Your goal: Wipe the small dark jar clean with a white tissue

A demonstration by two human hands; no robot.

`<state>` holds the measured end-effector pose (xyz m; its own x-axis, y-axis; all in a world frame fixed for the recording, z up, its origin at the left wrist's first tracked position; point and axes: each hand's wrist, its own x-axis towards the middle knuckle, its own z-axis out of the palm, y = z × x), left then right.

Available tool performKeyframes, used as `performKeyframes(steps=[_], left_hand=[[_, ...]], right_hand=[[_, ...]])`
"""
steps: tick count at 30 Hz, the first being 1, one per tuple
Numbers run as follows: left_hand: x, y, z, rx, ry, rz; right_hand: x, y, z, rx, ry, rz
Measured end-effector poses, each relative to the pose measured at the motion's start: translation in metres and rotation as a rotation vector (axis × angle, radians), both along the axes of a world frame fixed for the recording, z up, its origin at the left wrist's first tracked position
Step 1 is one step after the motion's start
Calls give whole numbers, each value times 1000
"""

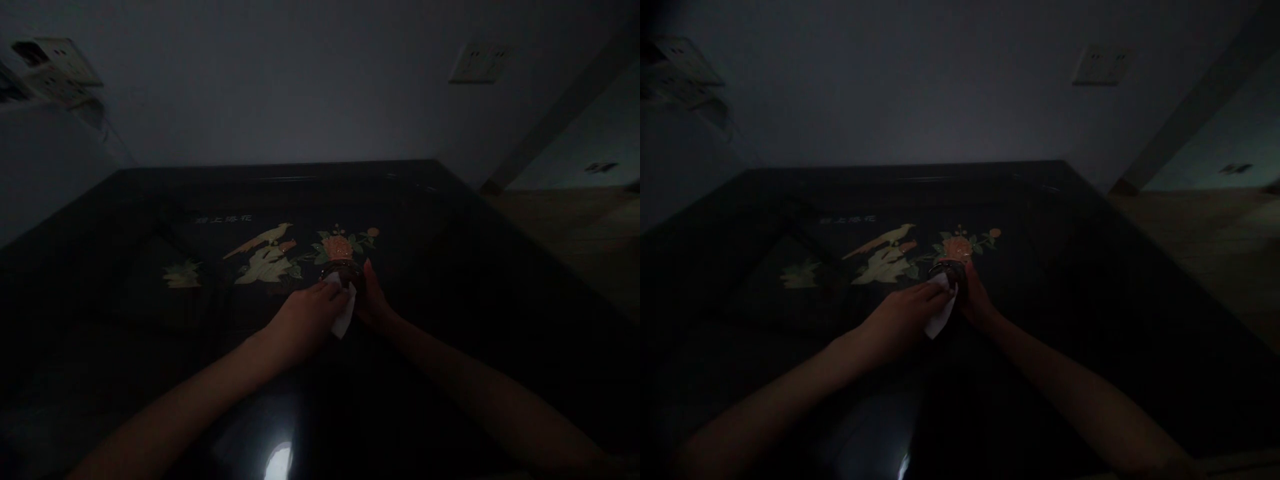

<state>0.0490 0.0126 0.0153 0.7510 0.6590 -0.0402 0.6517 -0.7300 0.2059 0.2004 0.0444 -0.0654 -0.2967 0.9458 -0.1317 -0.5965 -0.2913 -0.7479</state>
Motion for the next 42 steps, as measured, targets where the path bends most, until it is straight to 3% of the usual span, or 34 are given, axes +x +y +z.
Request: performKeyframes(steps=[8, 12, 16, 23, 30, 42], left_hand=[[10, -2, -12, -483, -604, 215], [9, 2, -14, -642, -701, 230], [8, 0, -9, -516, -548, 167], [3, -5, 7, -135, -1, 73], [-6, 3, 3, 250, 151, -63], [-3, 0, -2, 221, 156, -57]], right_hand=[[0, 0, -1, 21, -24, -73], [0, 1, 0, 23, 3, -83], [1, 2, 2, 2, 24, -81], [2, 1, 4, -15, 10, -53], [0, 2, 0, -41, 66, -69], [-2, 3, -3, -20, 19, -71]])
